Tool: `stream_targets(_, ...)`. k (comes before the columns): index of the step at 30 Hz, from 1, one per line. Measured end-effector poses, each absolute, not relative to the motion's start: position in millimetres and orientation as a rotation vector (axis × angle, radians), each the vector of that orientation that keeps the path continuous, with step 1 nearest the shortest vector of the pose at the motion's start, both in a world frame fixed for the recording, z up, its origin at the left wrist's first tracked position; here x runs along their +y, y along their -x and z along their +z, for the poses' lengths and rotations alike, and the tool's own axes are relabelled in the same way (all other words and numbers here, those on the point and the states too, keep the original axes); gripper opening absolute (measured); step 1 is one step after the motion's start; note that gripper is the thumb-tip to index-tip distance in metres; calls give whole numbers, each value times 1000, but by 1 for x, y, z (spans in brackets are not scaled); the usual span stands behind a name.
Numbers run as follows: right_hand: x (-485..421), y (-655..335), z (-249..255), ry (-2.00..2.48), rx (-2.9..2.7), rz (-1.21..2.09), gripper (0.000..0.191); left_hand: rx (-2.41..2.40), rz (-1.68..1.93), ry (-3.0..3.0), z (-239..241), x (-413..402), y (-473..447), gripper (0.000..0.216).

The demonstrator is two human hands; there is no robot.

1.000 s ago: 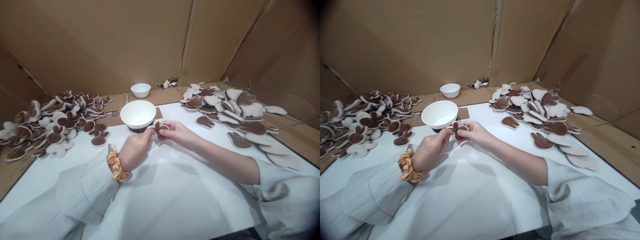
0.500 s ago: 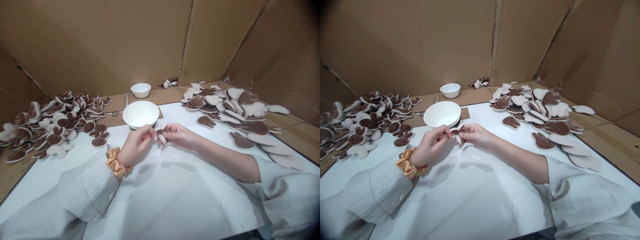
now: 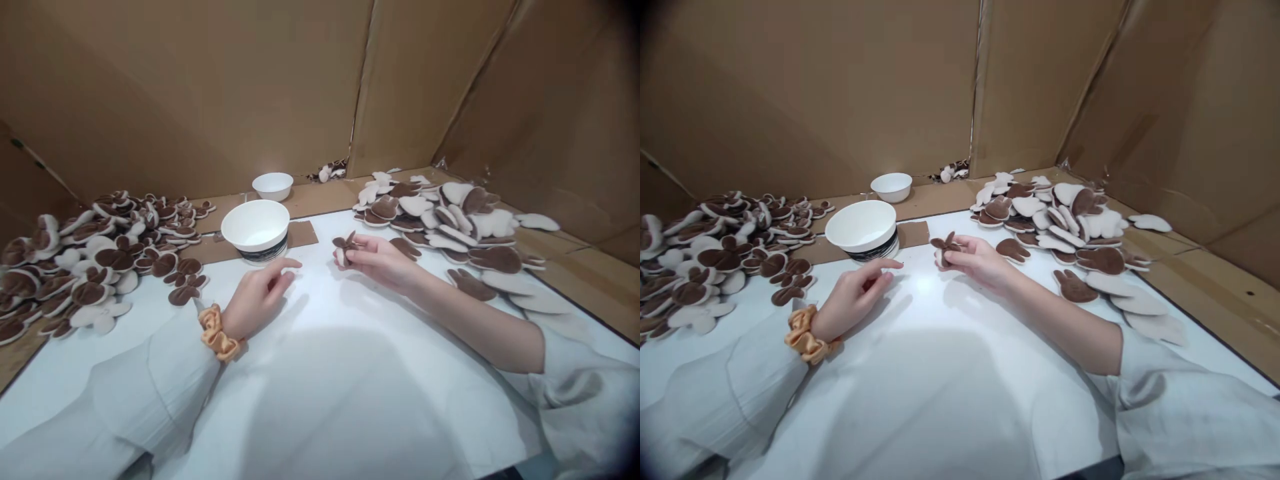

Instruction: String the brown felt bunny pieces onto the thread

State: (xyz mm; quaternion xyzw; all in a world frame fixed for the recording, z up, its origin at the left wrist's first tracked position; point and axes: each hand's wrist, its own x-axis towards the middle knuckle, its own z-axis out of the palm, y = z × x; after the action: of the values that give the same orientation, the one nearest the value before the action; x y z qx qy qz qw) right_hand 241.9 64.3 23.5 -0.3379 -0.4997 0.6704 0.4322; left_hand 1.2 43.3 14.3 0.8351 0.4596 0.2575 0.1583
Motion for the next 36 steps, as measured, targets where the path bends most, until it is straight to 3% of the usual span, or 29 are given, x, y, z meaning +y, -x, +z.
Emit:
stream_targets(6, 50, -227, 27, 839, -1294, 1645, 18, 1489, 1023, -2940, 12, 34, 9, 36)
stream_targets(12, 37, -220, 32, 798, -1225, 1652, 9, 1899, 901, -2890, 11, 56, 14, 35)
stream_targets(19, 26, -209, 37, 854, -1128, 1685, 13, 1843, 1015, -2794, 12, 88, 10, 34)
stream_targets(24, 24, -201, 36, 932, -1080, 1700, 16, 1684, 1337, -2499, 26, 58, -4, 31)
stream_targets(29, 20, -191, 30, 971, -1124, 1733, 16, 1417, 1008, -2196, 33, 10, -24, 21)
stream_targets(36, 22, -186, 30, 928, -1225, 1801, 10, 1223, 1042, -1806, 28, 11, -27, 20)
